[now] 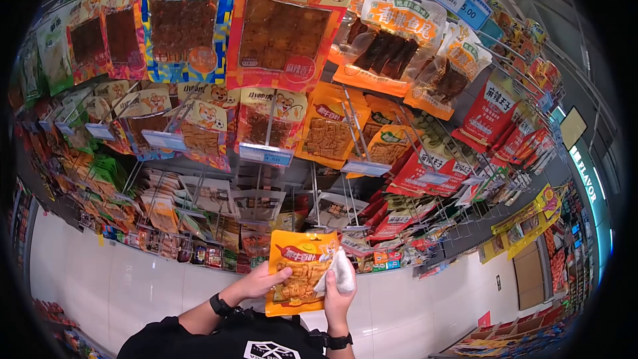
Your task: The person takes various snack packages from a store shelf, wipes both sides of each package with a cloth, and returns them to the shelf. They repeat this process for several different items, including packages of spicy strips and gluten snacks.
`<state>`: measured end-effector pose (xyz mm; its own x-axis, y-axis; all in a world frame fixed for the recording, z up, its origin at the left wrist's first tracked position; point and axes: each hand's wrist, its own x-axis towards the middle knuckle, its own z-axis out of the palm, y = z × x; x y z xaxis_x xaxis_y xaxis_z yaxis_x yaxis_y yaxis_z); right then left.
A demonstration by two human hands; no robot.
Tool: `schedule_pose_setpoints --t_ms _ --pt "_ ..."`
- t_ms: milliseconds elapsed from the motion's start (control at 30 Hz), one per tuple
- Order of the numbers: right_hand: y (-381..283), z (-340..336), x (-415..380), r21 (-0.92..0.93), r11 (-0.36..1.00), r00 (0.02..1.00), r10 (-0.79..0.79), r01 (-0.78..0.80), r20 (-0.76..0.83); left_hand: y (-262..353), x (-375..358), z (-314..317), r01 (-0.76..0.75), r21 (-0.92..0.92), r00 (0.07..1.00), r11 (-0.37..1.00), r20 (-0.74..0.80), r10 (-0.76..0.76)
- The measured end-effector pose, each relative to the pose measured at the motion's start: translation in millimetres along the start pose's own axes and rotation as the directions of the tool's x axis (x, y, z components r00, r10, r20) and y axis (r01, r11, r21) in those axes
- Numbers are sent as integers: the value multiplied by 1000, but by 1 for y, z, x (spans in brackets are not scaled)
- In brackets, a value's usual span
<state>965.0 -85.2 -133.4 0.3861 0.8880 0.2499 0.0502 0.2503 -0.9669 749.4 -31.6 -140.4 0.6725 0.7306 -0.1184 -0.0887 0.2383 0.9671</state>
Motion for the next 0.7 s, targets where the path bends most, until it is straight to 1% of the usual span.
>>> schedule_pose_setpoints --t_ms 33,67,100,167,200,233,267,333,367,400,433,467,500,533,567,633,700 --pt "1 2 4 229 963 989 145 -145 13 1 5 -3 -4 14 1000 1000 5 4" --pt "-2 -1 5 361 898 967 245 -253 67 -1 9 -4 -70 -14 997 997 14 70" --pt "-4 -4 8 372 896 970 238 -243 60 -2 12 -6 -135 -41 990 990 22 136" --pt "-6 -10 10 489 804 941 284 -338 184 7 20 -12 -133 -26 989 991 55 134" --pt "-6 -10 13 499 795 938 294 -346 181 13 22 -10 -135 -55 989 989 53 138" --pt "-7 -9 17 512 789 940 295 -340 171 20 26 -8 -135 -87 989 987 51 140" --pt "-7 -8 21 508 812 956 274 -287 102 28 32 -7 -113 -72 990 991 79 118" --pt "-1 -11 32 481 855 970 241 -196 -33 49 44 7 -262 76 962 962 -61 266" --pt "0 -12 39 490 850 969 246 -195 -40 57 56 10 -383 305 885 872 -149 441" --pt "0 -13 47 471 868 970 224 -155 -93 65 66 12 -449 526 768 723 -187 613" --pt "0 -14 54 450 885 969 202 -117 -144 83 71 13 -447 621 733 644 -158 661" --pt "0 -14 61 458 881 967 209 -120 -147 104 75 14 -437 707 699 556 -122 705" --pt "0 -15 69 451 888 967 184 -88 -173 119 85 12 -432 711 704 555 -119 700" --pt "1 -16 76 442 895 967 159 -57 -197 133 94 10 -474 753 690 457 -6 724" --pt "3 -16 82 448 891 966 168 -65 -195 143 102 8 -513 781 672 357 107 733" --pt "9 -18 93 455 889 955 174 -48 -240 153 118 9 -517 778 668 357 106 736" --pt "13 -17 103 451 892 959 157 -35 -236 153 122 8 -523 776 652 351 99 752"
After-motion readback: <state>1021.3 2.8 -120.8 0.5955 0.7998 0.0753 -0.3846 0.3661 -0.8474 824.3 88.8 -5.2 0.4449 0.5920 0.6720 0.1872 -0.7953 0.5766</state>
